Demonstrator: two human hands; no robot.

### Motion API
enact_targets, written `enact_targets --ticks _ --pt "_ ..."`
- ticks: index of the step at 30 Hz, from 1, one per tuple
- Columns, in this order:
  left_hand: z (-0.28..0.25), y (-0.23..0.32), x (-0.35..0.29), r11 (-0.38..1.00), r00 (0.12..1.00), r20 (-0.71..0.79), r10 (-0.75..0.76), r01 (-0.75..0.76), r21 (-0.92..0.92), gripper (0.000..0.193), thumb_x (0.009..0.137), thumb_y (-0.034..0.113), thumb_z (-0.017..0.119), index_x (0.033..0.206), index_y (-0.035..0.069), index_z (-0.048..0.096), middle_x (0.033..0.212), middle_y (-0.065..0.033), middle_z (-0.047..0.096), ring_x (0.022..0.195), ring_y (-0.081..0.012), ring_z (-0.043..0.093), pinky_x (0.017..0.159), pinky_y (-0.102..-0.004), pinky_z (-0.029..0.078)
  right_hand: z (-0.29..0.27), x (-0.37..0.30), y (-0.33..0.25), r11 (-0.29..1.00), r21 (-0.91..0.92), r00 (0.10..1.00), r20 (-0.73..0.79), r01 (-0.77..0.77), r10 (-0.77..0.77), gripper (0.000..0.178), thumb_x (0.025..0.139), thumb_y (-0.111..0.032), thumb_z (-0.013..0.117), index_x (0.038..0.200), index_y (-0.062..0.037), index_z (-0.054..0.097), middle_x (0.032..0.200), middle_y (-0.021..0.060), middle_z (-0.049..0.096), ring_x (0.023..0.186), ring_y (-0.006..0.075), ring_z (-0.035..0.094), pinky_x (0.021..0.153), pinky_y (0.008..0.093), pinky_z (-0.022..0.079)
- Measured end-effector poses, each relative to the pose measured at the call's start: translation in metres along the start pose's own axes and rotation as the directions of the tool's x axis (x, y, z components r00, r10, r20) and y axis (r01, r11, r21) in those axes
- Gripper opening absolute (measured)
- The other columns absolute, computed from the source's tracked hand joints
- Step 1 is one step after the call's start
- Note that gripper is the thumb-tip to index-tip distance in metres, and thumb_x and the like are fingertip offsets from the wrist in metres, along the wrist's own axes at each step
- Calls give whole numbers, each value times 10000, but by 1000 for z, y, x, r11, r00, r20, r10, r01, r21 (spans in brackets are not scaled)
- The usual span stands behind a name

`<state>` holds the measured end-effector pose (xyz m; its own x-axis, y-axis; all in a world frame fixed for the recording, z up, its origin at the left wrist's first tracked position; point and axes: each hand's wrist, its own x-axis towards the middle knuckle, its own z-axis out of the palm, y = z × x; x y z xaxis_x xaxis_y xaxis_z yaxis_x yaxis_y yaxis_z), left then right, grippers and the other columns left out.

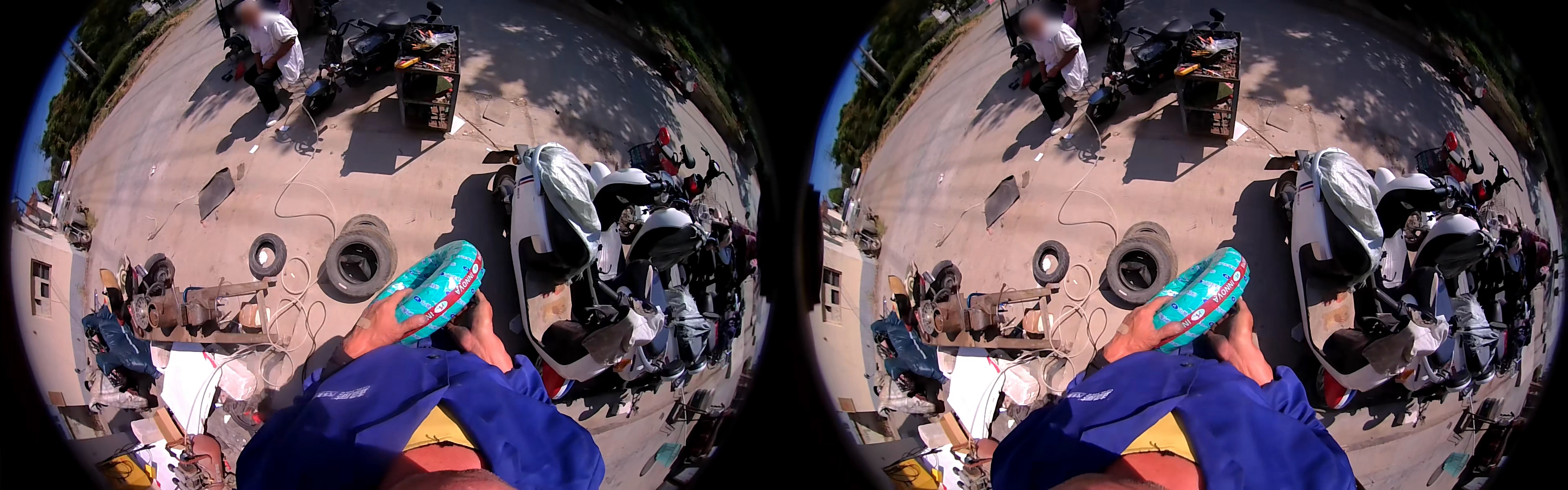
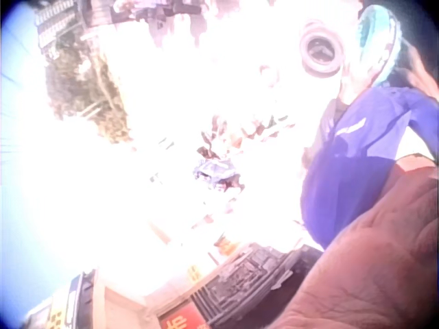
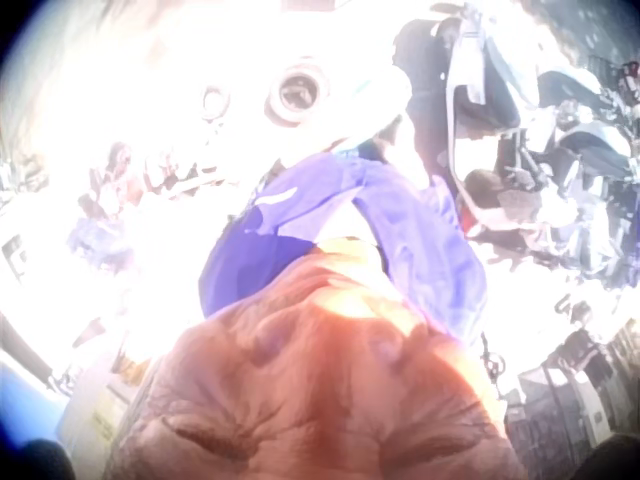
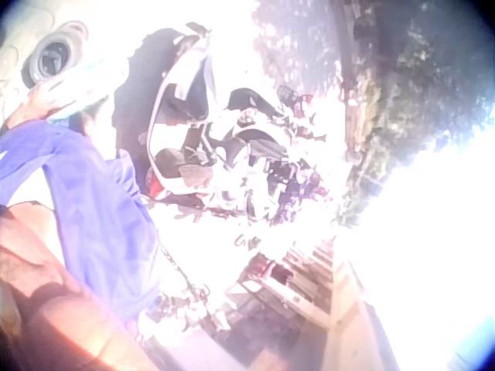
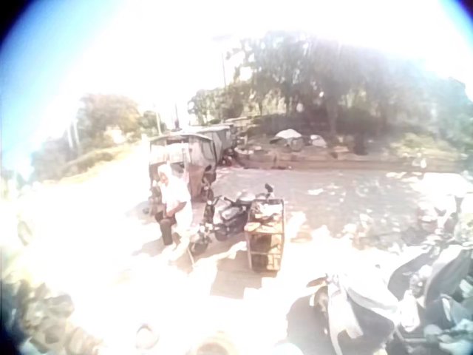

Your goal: The person retrieves a new tire from a plastic bag and carries it outside. They then mount the tire onto a scooter wheel rim using a tire lever, prying the tire bead over the rim edge to secure it in place.

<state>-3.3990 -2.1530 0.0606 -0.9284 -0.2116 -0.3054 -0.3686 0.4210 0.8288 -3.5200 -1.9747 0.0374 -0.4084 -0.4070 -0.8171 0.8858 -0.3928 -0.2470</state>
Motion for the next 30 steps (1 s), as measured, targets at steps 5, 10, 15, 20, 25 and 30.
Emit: enact_targets --ticks 5,10,15,20,25,30 --pt "-39 -19 128 1000 998 -69 5 -5 6 832 852 594 747 1384 -22 577 1277 -297 654 1219 -441 630 1021 -480 496 42 134 -58 997 63 997 63 -44 40 439 1070 -486 439 1257 -117 587 1232 90 637 1164 282 598 1055 534 458" --pt "-91 -53 293 992 989 -122 77 -65 105 870 833 640 742 1374 -26 591 1271 -283 665 1209 -427 640 1028 -479 493 123 269 -138 1000 -17 999 46 24 -23 410 1050 -482 491 1200 -112 583 1107 78 632 1058 245 610 1009 500 474" --pt "-148 -43 411 998 990 -142 21 -12 67 902 804 679 751 1371 -6 601 1255 -280 676 1193 -426 649 1010 -474 505 189 340 -210 998 20 943 329 -56 46 310 1012 -419 620 1056 -112 622 1125 90 629 1133 249 601 1038 463 488" --pt "-194 -63 521 998 986 -165 -40 32 -50 846 792 625 801 1325 -12 638 1161 -277 715 1096 -389 711 935 -430 547 256 410 -297 981 -152 935 312 -124 167 379 990 -380 670 1191 -61 627 1227 116 621 1168 254 594 1014 422 496" --pt "-211 -70 636 964 924 -277 -263 242 -111 795 795 551 832 1361 31 624 1207 -265 709 1138 -398 695 969 -449 535 339 512 -401 900 -435 965 239 11 103 385 1008 -280 656 1271 -4 599 1256 117 633 1128 231 616 960 410 506" --pt "-228 -34 706 813 743 -380 -551 581 -43 813 790 544 827 1415 82 589 1286 -265 673 1211 -436 640 1023 -502 494 434 640 -516 699 -650 935 345 299 -78 143 966 -151 685 1058 -41 690 967 35 695 841 132 646 750 296 516"
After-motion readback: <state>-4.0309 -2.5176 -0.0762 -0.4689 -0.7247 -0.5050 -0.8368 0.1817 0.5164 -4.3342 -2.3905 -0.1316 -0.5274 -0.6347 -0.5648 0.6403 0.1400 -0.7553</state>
